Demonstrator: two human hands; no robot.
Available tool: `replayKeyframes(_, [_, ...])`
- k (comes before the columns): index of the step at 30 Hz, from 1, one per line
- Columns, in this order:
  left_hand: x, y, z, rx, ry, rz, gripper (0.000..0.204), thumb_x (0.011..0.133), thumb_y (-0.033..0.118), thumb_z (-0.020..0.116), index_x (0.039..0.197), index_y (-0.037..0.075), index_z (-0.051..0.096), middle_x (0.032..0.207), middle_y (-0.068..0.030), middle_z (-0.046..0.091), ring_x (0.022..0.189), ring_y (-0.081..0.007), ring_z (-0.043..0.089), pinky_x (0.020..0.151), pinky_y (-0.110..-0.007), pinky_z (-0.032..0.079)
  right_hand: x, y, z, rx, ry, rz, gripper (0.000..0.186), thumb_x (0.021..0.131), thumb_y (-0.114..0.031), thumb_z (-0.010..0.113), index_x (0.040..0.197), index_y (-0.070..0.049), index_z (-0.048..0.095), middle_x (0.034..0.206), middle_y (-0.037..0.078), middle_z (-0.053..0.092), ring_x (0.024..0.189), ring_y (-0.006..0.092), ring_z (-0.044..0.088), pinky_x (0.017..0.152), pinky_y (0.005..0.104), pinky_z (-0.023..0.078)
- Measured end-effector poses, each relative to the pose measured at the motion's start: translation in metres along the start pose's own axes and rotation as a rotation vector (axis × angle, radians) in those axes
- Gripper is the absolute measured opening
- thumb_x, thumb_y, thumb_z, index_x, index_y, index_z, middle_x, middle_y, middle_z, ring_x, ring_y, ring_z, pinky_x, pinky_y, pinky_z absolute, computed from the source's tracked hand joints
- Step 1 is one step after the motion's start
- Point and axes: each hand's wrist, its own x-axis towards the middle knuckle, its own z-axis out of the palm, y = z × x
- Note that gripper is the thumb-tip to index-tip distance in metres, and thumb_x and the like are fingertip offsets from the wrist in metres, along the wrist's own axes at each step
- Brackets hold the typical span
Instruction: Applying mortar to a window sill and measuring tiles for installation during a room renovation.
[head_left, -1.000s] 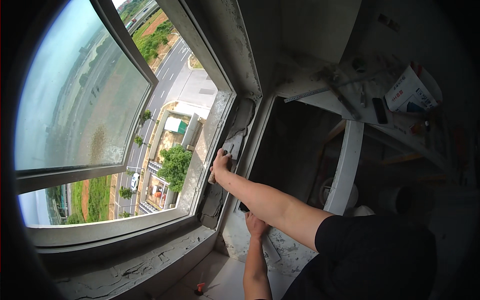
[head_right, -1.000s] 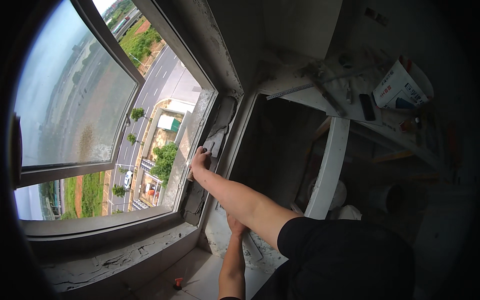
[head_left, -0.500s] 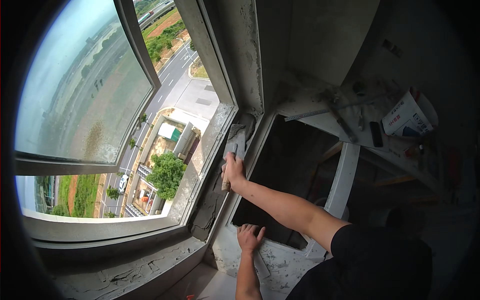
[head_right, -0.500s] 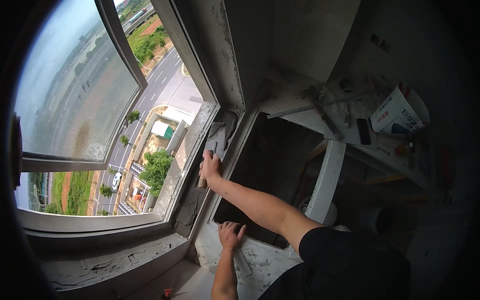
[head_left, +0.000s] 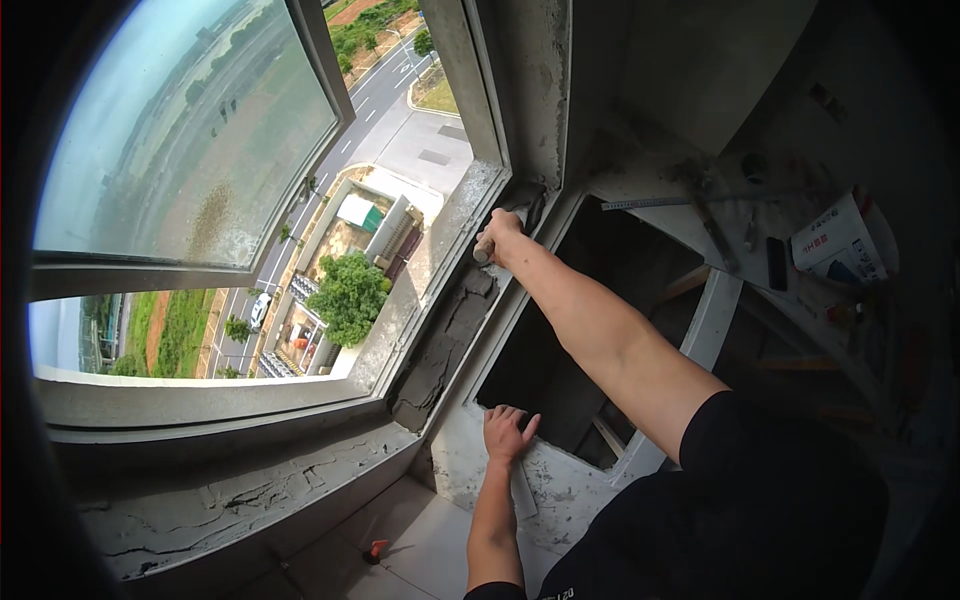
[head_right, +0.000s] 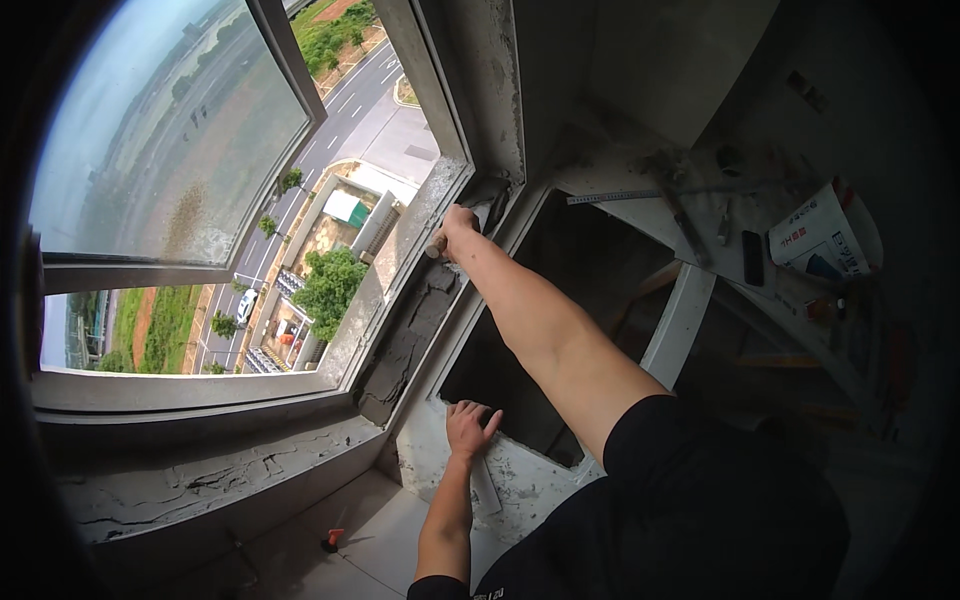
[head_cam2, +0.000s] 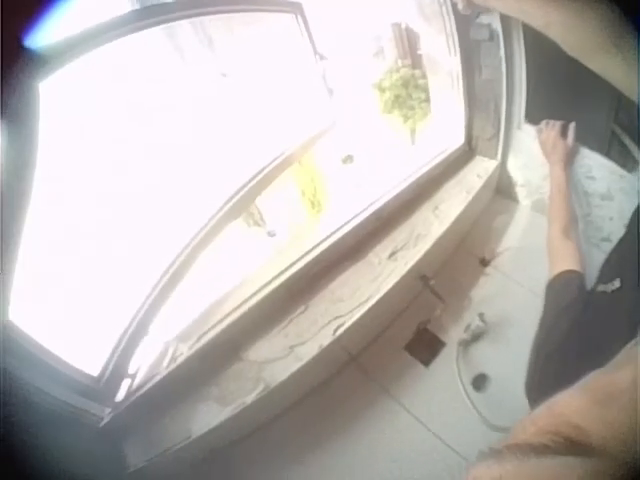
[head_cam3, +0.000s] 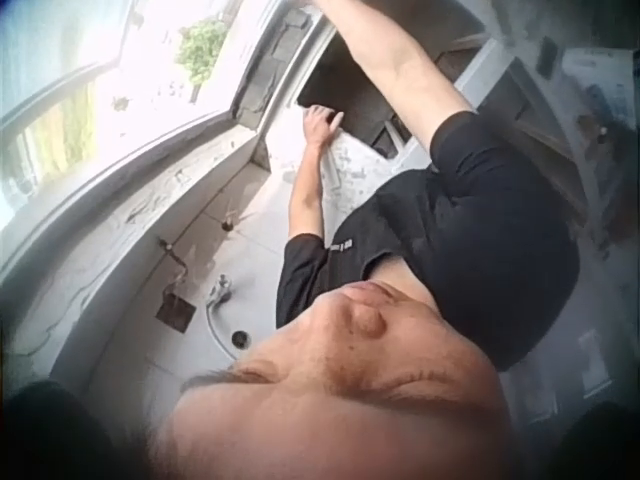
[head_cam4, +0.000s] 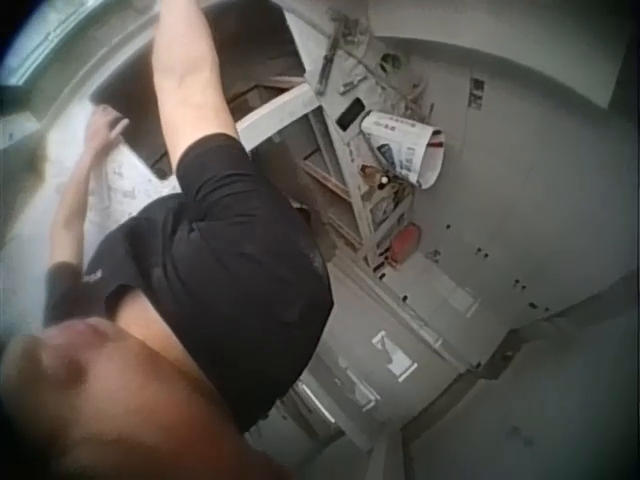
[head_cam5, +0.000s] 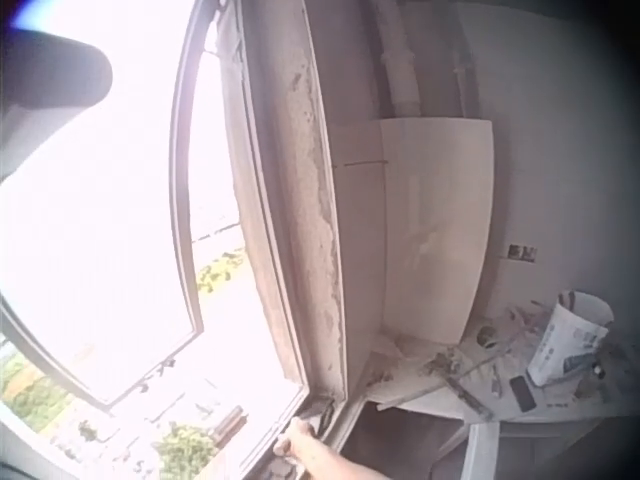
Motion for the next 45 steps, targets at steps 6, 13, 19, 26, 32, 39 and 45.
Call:
replayKeyframes(6, [0.001,-0.002,0.001,0.039,-0.034,0.015,0.039,0.093,0.049,0.082,0.094,0.010,0.084,0.102,-0.0068,0.082,0.108,-0.0265,0.070,0.101,-0.042,0.049,-0.077,0.099,0.027,-0.183,0.069,-0.034,0.044,0.110,-0.037,0.049,0.121,0.002,0.067,0.093,0.022,0.080,0.066,0.0327,0.076,0.058,0.0461,0.061])
replayKeyframes(13, [0.008,0.008,0.012,-0.331,0.025,-0.149,0.059,0.091,0.053,0.078,0.136,0.015,0.080,0.138,-0.0119,0.079,0.137,-0.0320,0.068,0.118,-0.052,0.045,-0.134,0.213,-0.017,-0.101,-0.228,-0.068,0.045,0.106,-0.041,0.057,0.097,0.003,0.062,0.070,0.021,0.069,0.053,0.0348,0.070,0.051,0.0497,0.055])
replayKeyframes(19, [-0.011,-0.008,0.005,0.061,-0.112,-0.063,0.046,0.095,0.052,0.078,0.118,0.012,0.083,0.122,-0.0111,0.082,0.125,-0.0315,0.070,0.113,-0.048,0.046,-0.143,0.189,-0.038,-0.117,-0.265,-0.265,0.052,0.109,-0.049,0.054,0.105,0.002,0.063,0.065,0.021,0.068,0.051,0.0336,0.069,0.050,0.0466,0.055])
replayKeyframes(26, [0.008,0.009,0.009,0.024,-0.039,0.008,0.035,0.094,0.047,0.083,0.091,0.012,0.084,0.097,-0.0051,0.080,0.107,-0.0269,0.071,0.101,-0.043,0.048,0.011,0.028,-0.038,-0.078,-0.088,-0.431,0.045,0.109,-0.046,0.054,0.111,-0.001,0.056,0.067,0.017,0.067,0.051,0.0345,0.068,0.049,0.0494,0.057])
replayKeyframes(32, [0.003,0.000,0.007,0.038,0.020,0.024,0.034,0.093,0.046,0.085,0.091,0.012,0.084,0.099,-0.0048,0.081,0.106,-0.0263,0.072,0.100,-0.042,0.048,0.038,-0.003,-0.006,-0.012,0.045,-0.284,0.056,0.114,-0.049,0.050,0.110,0.006,0.062,0.076,0.020,0.070,0.055,0.0350,0.069,0.052,0.0487,0.060])
replayKeyframes(39, [0.000,-0.001,0.003,0.033,-0.023,-0.002,0.037,0.095,0.048,0.083,0.090,0.012,0.083,0.098,-0.0061,0.080,0.107,-0.0273,0.071,0.100,-0.043,0.049,-0.046,0.066,0.026,0.054,0.087,-0.149,0.061,0.112,-0.046,0.046,0.095,0.007,0.073,0.081,0.021,0.079,0.062,0.0341,0.077,0.061,0.0464,0.064])
replayKeyframes(45, [-0.004,-0.004,-0.003,0.040,-0.012,-0.028,0.036,0.094,0.046,0.084,0.089,0.010,0.083,0.097,-0.0064,0.080,0.107,-0.0278,0.071,0.100,-0.043,0.049,-0.064,0.100,0.008,-0.052,-0.011,-0.392,0.069,0.113,-0.055,0.049,0.102,0.010,0.070,0.071,0.020,0.076,0.062,0.0342,0.077,0.061,0.0468,0.061])
